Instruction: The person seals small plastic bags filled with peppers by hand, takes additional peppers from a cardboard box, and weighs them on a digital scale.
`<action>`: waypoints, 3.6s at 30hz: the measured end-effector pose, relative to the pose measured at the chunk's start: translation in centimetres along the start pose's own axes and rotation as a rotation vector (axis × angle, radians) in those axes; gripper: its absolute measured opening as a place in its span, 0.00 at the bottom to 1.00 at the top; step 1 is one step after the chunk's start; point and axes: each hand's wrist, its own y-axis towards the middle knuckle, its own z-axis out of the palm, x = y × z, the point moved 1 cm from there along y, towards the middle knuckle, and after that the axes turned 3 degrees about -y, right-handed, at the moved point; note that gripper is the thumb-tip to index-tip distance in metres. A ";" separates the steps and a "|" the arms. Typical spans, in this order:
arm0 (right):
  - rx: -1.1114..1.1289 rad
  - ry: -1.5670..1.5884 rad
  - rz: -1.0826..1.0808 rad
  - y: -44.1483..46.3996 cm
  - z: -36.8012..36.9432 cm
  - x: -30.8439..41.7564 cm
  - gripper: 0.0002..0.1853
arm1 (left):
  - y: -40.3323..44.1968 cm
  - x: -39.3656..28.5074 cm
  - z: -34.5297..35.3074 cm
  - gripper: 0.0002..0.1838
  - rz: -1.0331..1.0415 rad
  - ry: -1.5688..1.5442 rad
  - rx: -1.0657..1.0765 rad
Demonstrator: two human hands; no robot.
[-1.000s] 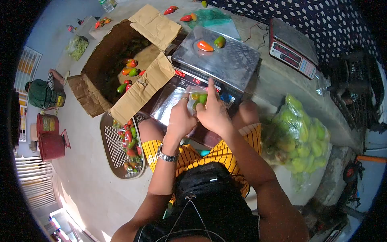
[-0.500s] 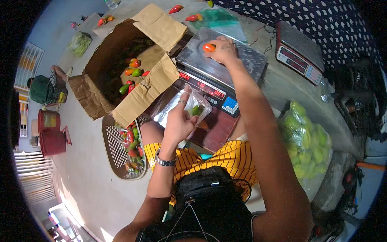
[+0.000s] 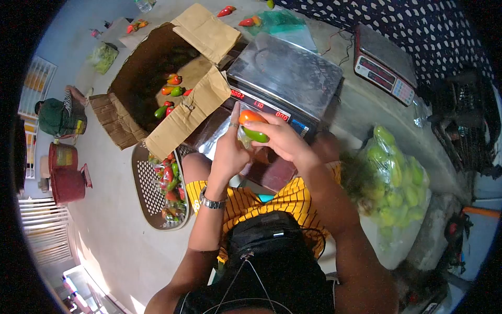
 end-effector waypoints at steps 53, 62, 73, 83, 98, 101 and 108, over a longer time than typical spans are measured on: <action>-0.115 -0.936 -0.405 1.1 0.2 0.0 0.15 | 2.6 -10.7 -9.3 0.12 0.557 -0.599 -0.029; 0.048 -1.224 -1.041 0.6 1.9 -1.2 0.22 | -0.3 8.9 -2.9 0.27 0.060 -0.845 0.448; 0.220 -0.595 -0.383 -2.9 4.0 -0.3 0.14 | 0.0 6.0 -1.5 0.34 0.008 -0.474 0.625; 0.093 -0.433 -0.357 -4.2 4.7 -3.0 0.12 | -3.6 5.0 0.1 0.22 0.304 -0.098 0.543; 0.175 -0.231 -0.120 -7.4 7.1 1.2 0.26 | -6.1 2.5 1.6 0.08 0.242 -0.148 0.524; 0.087 0.069 -0.084 -8.5 6.1 2.9 0.26 | -5.5 0.2 -0.8 0.08 -0.057 -0.555 0.716; 0.064 0.713 -0.308 -7.2 -2.7 2.4 0.22 | -6.9 2.6 -0.2 0.16 0.223 -0.857 0.379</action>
